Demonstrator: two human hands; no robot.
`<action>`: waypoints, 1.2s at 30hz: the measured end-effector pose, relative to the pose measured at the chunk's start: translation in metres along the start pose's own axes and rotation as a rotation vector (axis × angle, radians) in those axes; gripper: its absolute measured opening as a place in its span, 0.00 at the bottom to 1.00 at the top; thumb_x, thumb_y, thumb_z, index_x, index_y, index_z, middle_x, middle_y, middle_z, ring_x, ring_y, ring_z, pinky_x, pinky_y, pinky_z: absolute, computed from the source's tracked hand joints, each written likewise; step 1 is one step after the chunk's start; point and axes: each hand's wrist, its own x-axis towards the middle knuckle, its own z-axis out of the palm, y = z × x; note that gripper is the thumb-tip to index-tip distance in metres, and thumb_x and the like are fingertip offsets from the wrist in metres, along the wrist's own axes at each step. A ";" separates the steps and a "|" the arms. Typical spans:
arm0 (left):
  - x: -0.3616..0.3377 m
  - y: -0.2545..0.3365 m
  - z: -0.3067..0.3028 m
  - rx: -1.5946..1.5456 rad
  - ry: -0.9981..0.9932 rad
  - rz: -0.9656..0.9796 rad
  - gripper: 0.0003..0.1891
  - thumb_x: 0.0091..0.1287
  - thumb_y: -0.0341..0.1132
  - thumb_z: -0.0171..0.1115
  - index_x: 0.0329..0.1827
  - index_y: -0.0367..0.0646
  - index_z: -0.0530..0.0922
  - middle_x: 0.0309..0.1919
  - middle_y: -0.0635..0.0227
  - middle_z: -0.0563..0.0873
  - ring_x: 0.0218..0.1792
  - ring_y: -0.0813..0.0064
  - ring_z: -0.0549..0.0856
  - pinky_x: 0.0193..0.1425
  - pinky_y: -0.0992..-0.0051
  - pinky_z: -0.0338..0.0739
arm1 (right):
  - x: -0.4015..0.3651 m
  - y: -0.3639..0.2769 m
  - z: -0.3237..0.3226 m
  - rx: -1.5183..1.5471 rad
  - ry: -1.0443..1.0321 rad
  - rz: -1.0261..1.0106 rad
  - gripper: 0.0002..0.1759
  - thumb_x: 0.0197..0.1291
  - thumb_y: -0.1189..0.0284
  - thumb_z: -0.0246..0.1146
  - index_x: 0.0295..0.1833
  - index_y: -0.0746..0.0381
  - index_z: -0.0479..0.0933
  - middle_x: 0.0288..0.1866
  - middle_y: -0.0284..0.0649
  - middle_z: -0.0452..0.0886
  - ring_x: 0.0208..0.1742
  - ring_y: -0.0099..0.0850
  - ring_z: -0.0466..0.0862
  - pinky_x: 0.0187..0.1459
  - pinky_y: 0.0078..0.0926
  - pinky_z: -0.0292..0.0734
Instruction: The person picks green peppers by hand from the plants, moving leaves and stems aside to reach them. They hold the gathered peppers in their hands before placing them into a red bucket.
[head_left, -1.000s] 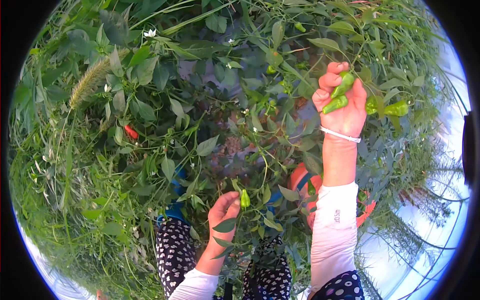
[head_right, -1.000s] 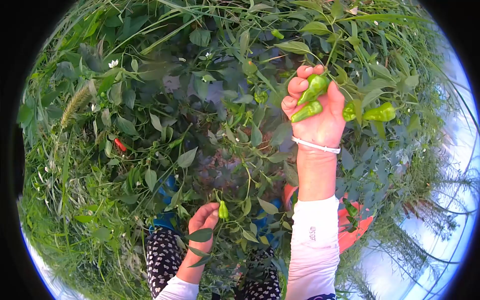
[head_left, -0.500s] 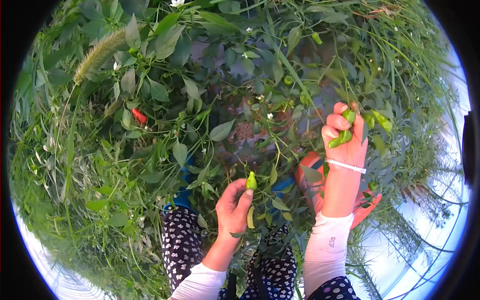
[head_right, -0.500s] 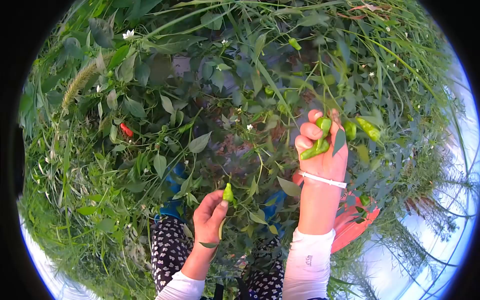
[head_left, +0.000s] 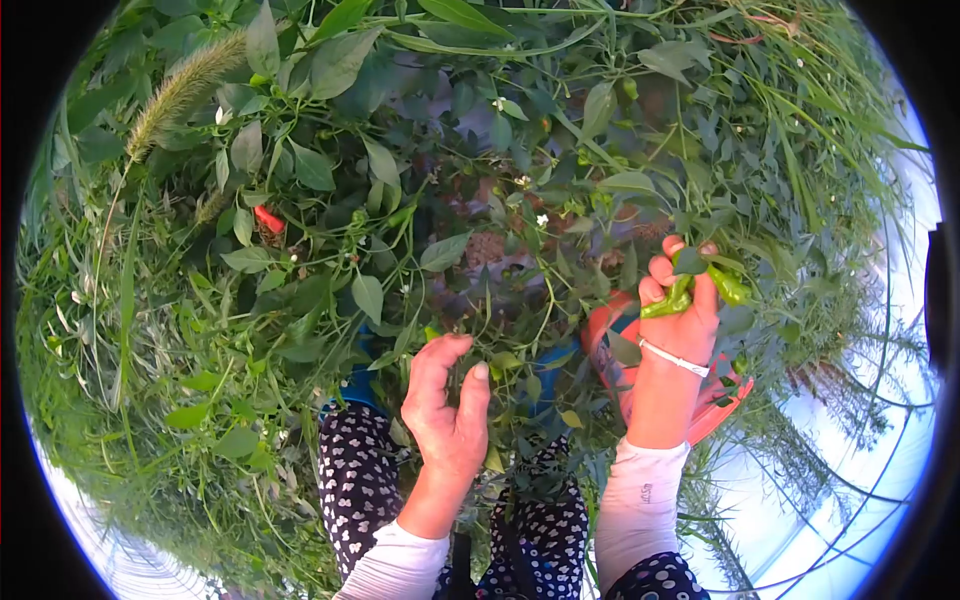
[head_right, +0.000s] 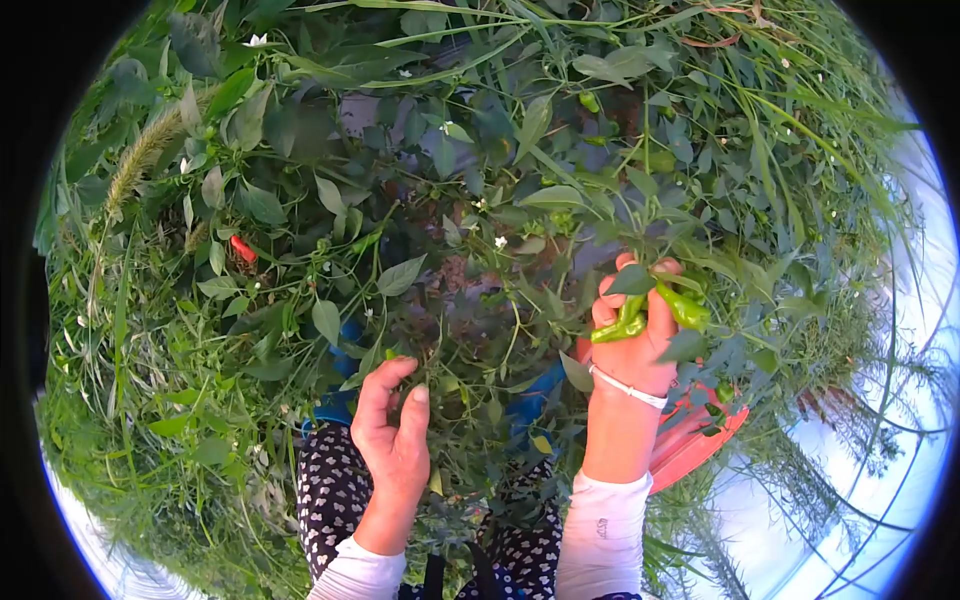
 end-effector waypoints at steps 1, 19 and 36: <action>0.000 -0.001 0.000 -0.006 -0.005 -0.002 0.13 0.57 0.25 0.62 0.46 0.35 0.77 0.42 0.58 0.82 0.47 0.62 0.80 0.55 0.69 0.72 | 0.002 0.001 -0.008 -0.002 -0.022 0.024 0.11 0.61 0.67 0.59 0.48 0.53 0.72 0.46 0.39 0.70 0.35 0.24 0.70 0.28 0.18 0.65; -0.004 -0.007 0.002 -0.191 0.005 -0.178 0.10 0.59 0.27 0.60 0.45 0.39 0.79 0.37 0.67 0.81 0.36 0.78 0.77 0.39 0.80 0.71 | -0.050 0.083 -0.005 0.339 0.039 0.342 0.15 0.61 0.69 0.59 0.54 0.50 0.70 0.37 0.35 0.72 0.40 0.31 0.71 0.27 0.17 0.70; -0.005 -0.009 -0.011 -0.369 0.009 -0.226 0.10 0.63 0.25 0.59 0.47 0.37 0.78 0.40 0.70 0.80 0.38 0.84 0.76 0.43 0.83 0.70 | 0.052 0.203 0.026 -0.560 0.066 0.176 0.22 0.53 0.81 0.62 0.55 0.61 0.70 0.36 0.34 0.79 0.27 0.28 0.81 0.23 0.19 0.71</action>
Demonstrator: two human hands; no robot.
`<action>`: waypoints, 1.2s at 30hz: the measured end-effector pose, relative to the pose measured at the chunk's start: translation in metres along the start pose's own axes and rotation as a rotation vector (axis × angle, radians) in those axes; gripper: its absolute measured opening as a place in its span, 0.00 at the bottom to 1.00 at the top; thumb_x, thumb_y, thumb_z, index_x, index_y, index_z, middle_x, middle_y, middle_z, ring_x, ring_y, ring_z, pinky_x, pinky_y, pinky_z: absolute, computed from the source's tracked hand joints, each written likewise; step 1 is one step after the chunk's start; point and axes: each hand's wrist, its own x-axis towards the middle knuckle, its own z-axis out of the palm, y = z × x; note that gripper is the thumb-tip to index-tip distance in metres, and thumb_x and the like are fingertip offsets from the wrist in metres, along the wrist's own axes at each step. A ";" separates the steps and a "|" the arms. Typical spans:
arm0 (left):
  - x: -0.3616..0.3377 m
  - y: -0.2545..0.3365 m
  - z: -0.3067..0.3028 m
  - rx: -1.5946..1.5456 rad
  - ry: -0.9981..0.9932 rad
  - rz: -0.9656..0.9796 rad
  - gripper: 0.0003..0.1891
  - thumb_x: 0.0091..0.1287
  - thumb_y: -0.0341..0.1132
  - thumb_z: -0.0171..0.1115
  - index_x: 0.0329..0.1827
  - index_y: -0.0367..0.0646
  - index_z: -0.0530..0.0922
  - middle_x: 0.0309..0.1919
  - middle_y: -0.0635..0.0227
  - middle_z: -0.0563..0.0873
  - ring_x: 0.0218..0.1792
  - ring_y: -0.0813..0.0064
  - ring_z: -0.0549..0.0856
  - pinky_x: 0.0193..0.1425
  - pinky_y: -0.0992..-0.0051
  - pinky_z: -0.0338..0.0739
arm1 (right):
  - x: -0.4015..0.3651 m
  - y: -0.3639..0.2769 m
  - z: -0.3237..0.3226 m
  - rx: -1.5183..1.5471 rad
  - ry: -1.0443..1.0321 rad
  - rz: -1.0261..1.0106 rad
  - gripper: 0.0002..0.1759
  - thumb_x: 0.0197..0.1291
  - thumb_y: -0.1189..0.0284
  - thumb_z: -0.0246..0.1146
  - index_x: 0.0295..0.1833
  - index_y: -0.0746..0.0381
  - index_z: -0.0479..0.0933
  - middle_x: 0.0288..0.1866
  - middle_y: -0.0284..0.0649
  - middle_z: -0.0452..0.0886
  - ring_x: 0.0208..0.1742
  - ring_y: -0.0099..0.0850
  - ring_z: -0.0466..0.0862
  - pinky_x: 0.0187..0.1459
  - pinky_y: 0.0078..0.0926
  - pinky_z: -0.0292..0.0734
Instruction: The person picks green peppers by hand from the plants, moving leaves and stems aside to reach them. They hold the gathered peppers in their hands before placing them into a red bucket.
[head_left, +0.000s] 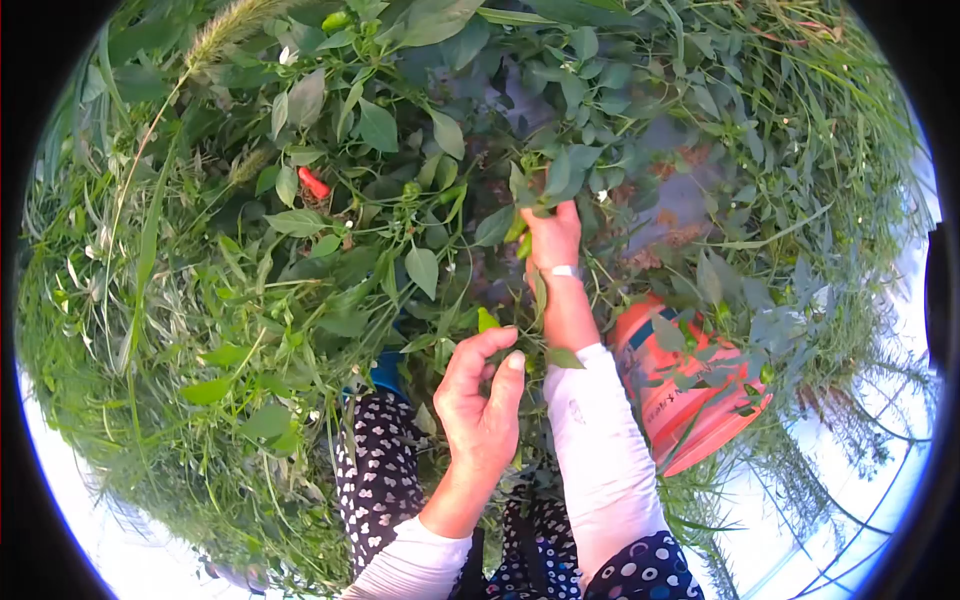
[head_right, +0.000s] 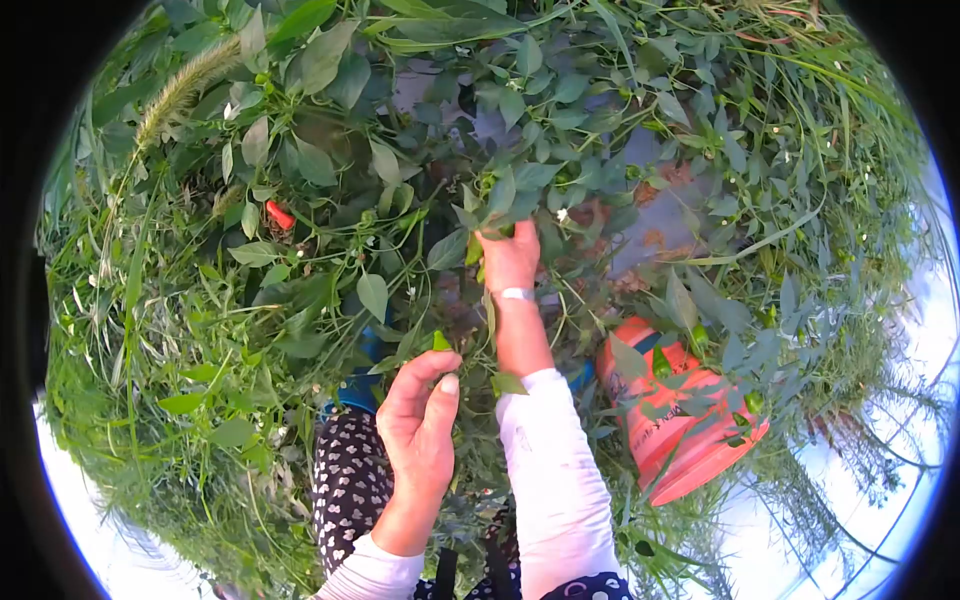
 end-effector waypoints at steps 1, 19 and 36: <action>-0.001 0.000 -0.001 -0.017 -0.024 -0.025 0.10 0.64 0.24 0.57 0.48 0.35 0.77 0.44 0.70 0.81 0.45 0.82 0.77 0.51 0.82 0.69 | 0.006 0.000 0.004 0.222 -0.026 -0.015 0.22 0.52 0.81 0.63 0.55 0.61 0.71 0.36 0.35 0.79 0.26 0.28 0.81 0.23 0.20 0.71; 0.003 0.006 0.000 -0.159 0.020 -0.127 0.10 0.66 0.29 0.56 0.48 0.36 0.77 0.43 0.67 0.82 0.47 0.80 0.78 0.57 0.79 0.67 | -0.080 -0.076 -0.024 0.927 -0.505 0.200 0.14 0.61 0.65 0.60 0.51 0.53 0.72 0.46 0.41 0.75 0.23 0.26 0.72 0.24 0.19 0.64; 0.002 -0.006 0.009 0.021 0.004 -0.103 0.11 0.68 0.36 0.56 0.50 0.42 0.78 0.44 0.68 0.84 0.46 0.83 0.81 0.43 0.86 0.69 | -0.259 -0.123 -0.214 0.571 -0.132 0.148 0.25 0.50 0.70 0.63 0.56 0.62 0.69 0.28 0.44 0.73 0.20 0.26 0.71 0.14 0.20 0.65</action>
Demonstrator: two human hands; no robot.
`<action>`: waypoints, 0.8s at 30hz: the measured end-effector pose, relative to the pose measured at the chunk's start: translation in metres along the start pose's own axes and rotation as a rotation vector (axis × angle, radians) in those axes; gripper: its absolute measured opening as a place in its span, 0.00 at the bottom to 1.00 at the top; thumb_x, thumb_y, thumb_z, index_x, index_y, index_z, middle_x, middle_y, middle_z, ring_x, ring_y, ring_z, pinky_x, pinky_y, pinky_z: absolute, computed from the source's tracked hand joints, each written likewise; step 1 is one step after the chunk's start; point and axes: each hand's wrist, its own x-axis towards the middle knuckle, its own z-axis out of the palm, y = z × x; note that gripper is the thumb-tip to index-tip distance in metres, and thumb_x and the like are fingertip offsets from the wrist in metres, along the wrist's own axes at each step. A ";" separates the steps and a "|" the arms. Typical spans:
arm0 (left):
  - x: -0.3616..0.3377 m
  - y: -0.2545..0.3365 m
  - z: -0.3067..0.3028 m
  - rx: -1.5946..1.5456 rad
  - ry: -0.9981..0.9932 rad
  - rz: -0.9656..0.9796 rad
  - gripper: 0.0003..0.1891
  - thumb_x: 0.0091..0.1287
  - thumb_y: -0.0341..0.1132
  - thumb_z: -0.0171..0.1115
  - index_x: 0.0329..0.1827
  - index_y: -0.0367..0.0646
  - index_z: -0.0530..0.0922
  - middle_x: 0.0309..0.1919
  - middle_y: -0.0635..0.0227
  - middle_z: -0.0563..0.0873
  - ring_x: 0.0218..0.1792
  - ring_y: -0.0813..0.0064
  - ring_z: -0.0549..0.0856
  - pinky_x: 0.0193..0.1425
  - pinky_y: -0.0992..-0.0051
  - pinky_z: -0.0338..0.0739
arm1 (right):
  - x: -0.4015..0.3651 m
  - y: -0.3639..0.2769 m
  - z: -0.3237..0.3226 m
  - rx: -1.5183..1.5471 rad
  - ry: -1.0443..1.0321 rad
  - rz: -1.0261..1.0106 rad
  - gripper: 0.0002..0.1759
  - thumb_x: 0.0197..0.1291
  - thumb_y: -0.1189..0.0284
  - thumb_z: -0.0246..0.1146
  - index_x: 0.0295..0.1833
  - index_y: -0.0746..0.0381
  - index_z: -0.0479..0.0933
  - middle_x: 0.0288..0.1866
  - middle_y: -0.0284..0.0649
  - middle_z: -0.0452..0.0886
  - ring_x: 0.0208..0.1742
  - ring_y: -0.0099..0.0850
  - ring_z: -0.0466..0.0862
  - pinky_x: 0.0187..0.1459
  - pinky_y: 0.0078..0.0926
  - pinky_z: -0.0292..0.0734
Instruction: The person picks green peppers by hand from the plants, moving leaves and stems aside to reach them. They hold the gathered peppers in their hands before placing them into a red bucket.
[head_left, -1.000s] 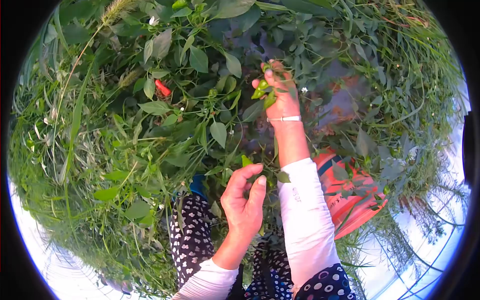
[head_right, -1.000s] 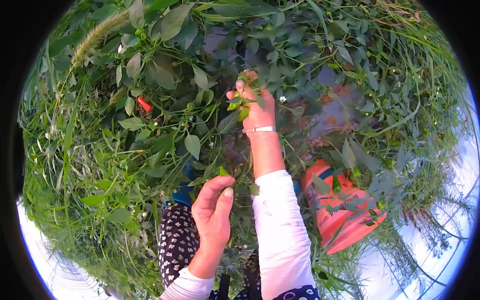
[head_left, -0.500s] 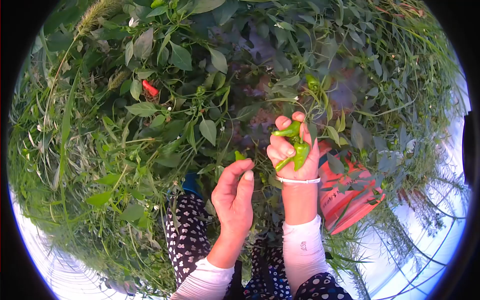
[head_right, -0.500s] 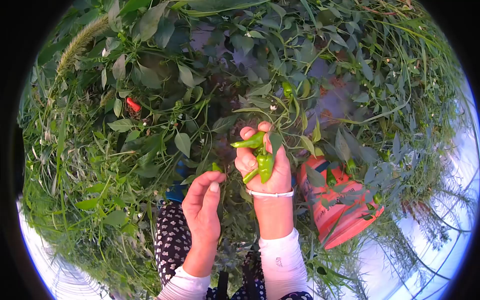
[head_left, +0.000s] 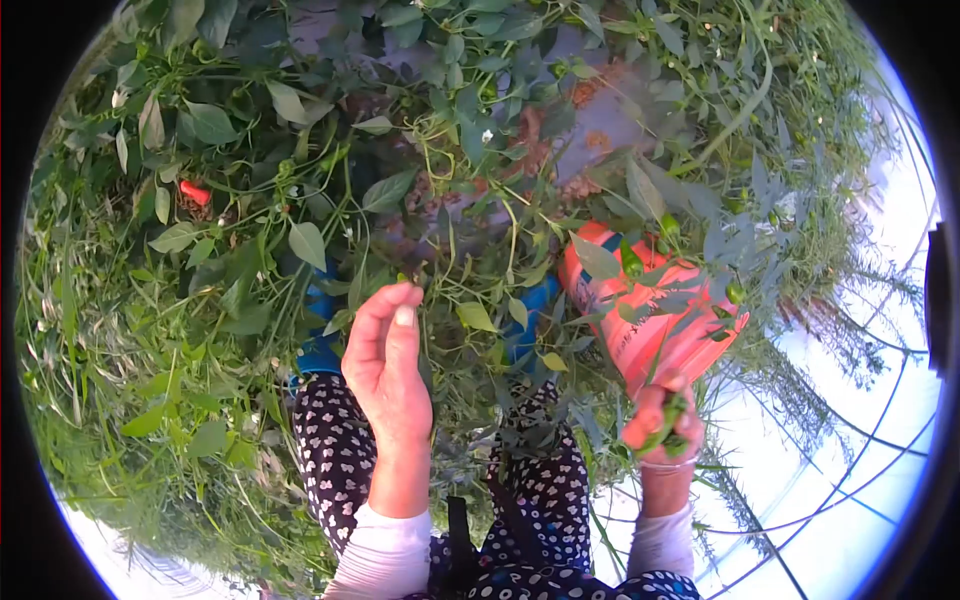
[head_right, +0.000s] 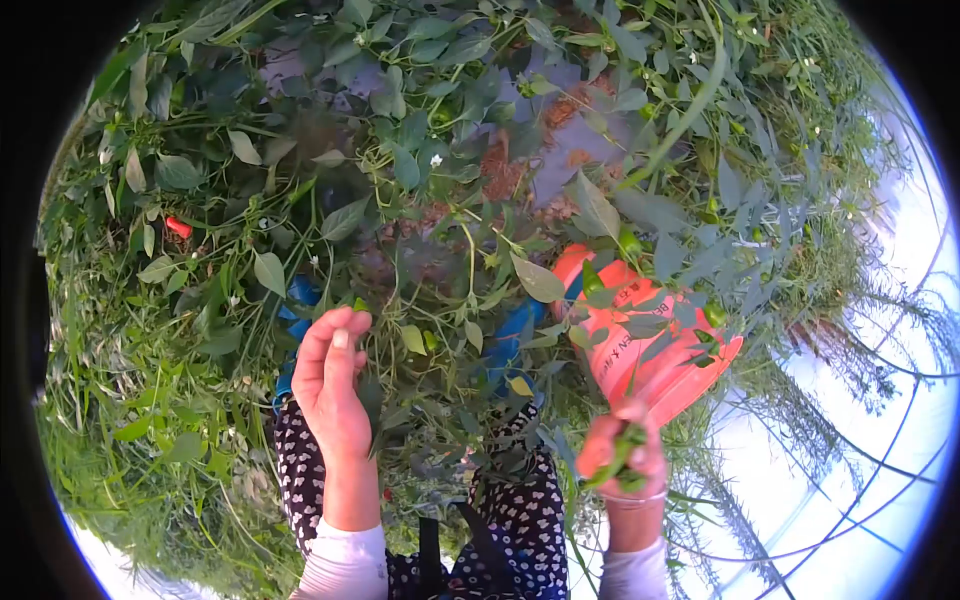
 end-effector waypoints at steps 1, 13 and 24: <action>0.000 0.000 -0.001 0.000 -0.004 0.000 0.12 0.68 0.36 0.55 0.50 0.42 0.78 0.44 0.69 0.84 0.47 0.83 0.81 0.43 0.86 0.69 | -0.022 -0.027 -0.023 -0.045 0.119 -0.025 0.24 0.52 0.70 0.62 0.57 0.61 0.68 0.29 0.40 0.74 0.20 0.25 0.71 0.15 0.17 0.67; 0.001 0.007 -0.001 -0.062 -0.019 -0.051 0.12 0.68 0.33 0.55 0.51 0.39 0.77 0.46 0.66 0.83 0.49 0.79 0.80 0.51 0.82 0.69 | -0.110 -0.123 -0.193 -1.282 1.403 0.097 0.22 0.59 0.63 0.58 0.58 0.58 0.71 0.43 0.32 0.78 0.36 0.25 0.78 0.33 0.25 0.71; 0.004 0.014 -0.006 -0.034 -0.044 -0.112 0.13 0.69 0.37 0.55 0.53 0.42 0.77 0.45 0.68 0.84 0.48 0.83 0.81 0.44 0.86 0.70 | 0.144 0.063 -0.091 -1.123 0.504 -0.417 0.43 0.50 0.70 0.70 0.69 0.62 0.54 0.60 0.41 0.70 0.59 0.32 0.73 0.57 0.29 0.69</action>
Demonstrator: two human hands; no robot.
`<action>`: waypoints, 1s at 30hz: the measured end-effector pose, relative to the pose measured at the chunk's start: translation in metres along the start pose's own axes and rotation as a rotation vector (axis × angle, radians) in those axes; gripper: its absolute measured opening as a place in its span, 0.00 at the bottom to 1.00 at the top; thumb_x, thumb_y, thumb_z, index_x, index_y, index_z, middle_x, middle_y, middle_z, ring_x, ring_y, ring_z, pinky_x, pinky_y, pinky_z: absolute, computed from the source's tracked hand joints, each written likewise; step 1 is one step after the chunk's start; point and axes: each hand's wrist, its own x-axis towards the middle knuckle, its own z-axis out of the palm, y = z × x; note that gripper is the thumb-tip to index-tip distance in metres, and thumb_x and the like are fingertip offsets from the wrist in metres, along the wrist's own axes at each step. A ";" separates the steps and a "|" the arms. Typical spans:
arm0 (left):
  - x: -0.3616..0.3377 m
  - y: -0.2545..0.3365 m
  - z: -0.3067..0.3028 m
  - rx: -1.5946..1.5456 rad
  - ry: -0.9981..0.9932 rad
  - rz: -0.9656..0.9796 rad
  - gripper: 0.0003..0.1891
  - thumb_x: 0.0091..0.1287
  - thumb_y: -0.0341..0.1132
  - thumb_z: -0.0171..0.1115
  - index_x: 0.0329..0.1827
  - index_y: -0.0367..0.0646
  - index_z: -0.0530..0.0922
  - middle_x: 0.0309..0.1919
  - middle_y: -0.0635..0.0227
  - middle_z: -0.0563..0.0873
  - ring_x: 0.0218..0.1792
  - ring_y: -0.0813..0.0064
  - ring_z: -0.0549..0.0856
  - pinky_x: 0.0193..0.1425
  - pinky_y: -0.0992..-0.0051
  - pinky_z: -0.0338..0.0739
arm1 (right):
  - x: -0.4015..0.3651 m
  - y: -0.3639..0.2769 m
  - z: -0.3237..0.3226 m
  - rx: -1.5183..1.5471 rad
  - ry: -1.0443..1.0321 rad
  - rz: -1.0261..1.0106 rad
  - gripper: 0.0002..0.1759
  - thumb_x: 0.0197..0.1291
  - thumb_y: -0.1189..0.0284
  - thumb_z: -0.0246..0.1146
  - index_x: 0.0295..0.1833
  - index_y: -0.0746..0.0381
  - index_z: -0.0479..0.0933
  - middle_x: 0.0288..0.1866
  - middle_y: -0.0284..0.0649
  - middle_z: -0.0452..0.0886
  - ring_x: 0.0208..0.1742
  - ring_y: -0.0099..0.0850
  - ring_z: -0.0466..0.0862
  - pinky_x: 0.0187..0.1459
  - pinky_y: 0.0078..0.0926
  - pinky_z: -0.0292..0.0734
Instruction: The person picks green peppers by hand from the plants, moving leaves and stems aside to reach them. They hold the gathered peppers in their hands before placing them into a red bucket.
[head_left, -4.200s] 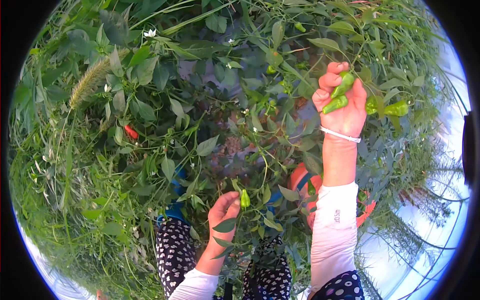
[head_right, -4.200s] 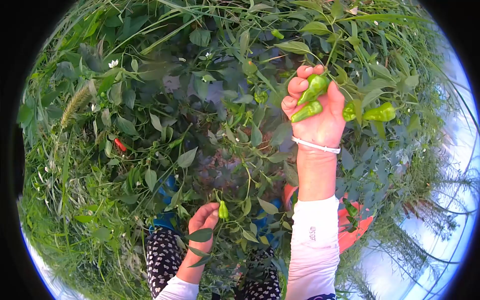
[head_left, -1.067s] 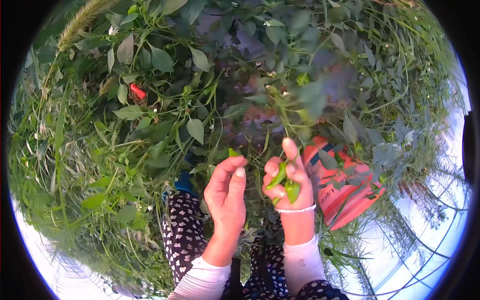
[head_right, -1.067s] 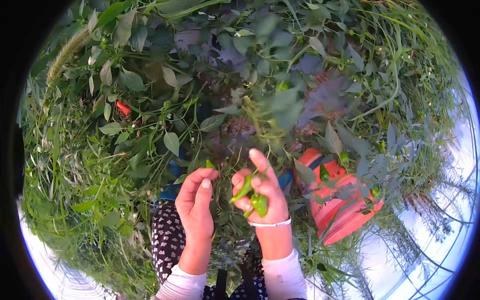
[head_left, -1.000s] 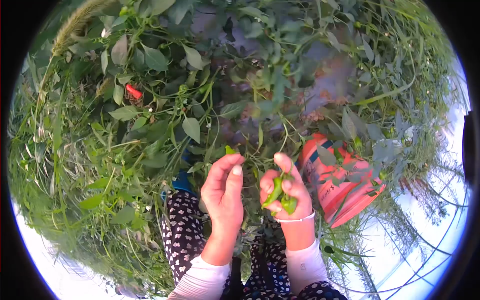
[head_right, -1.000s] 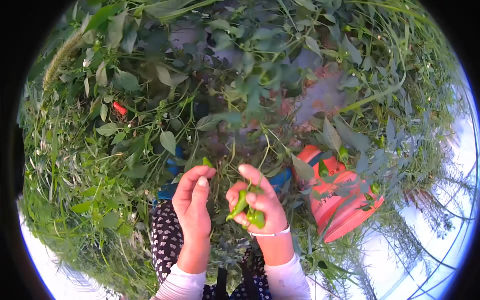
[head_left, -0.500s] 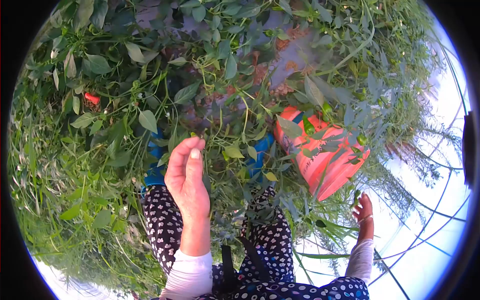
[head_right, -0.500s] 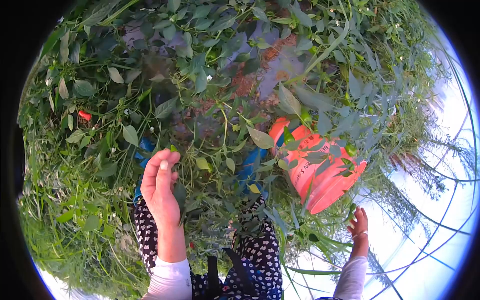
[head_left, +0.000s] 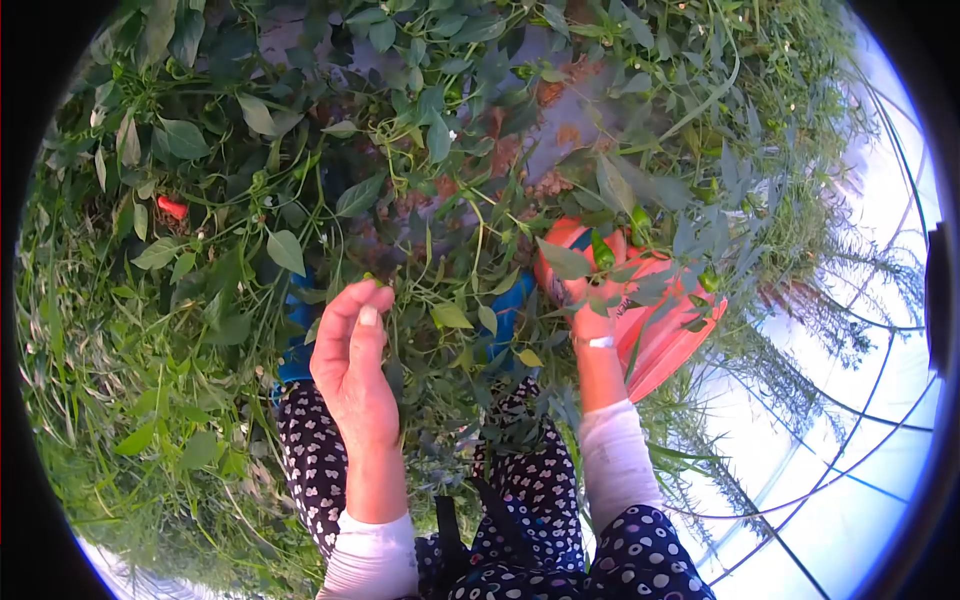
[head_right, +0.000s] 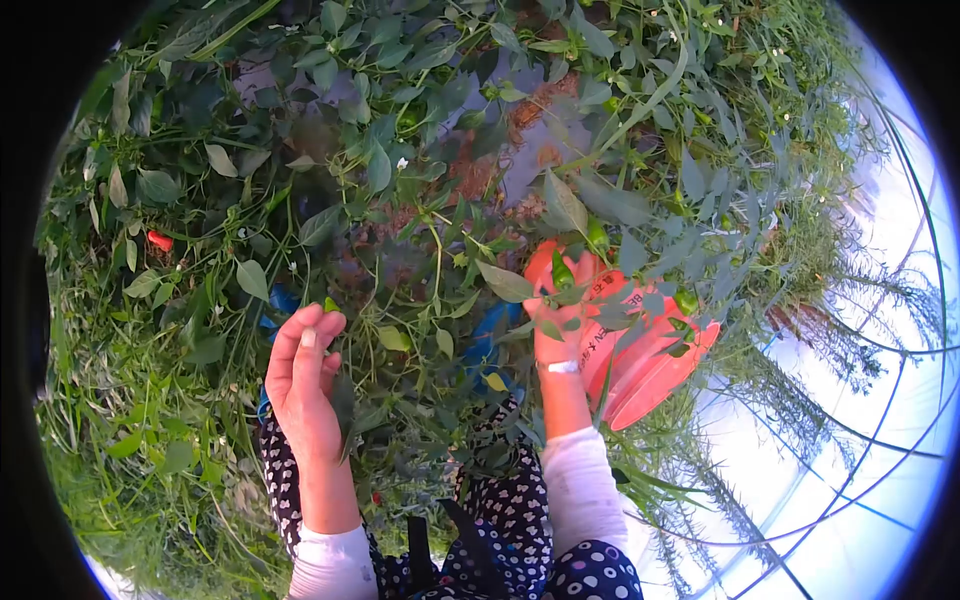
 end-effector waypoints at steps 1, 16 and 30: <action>0.000 0.000 0.001 0.013 0.008 -0.001 0.13 0.69 0.37 0.55 0.53 0.42 0.77 0.44 0.69 0.84 0.47 0.83 0.81 0.43 0.87 0.70 | 0.009 -0.003 0.001 0.016 0.056 -0.088 0.44 0.49 0.69 0.70 0.69 0.61 0.54 0.60 0.41 0.71 0.59 0.32 0.73 0.58 0.30 0.69; 0.000 -0.017 -0.008 0.184 -0.079 0.144 0.12 0.68 0.38 0.56 0.51 0.45 0.78 0.40 0.74 0.85 0.44 0.86 0.82 0.36 0.89 0.67 | 0.032 -0.122 -0.116 1.288 0.019 0.089 0.26 0.55 0.53 0.64 0.58 0.48 0.71 0.67 0.36 0.67 0.66 0.39 0.66 0.48 0.36 0.71; -0.120 0.053 -0.159 0.542 -0.008 0.274 0.10 0.65 0.35 0.57 0.45 0.40 0.79 0.31 0.70 0.84 0.25 0.88 0.74 0.29 0.87 0.65 | 0.066 -0.177 -0.128 1.861 -0.064 0.230 0.16 0.53 0.51 0.56 0.26 0.52 0.74 0.56 0.34 0.77 0.64 0.41 0.67 0.61 0.55 0.47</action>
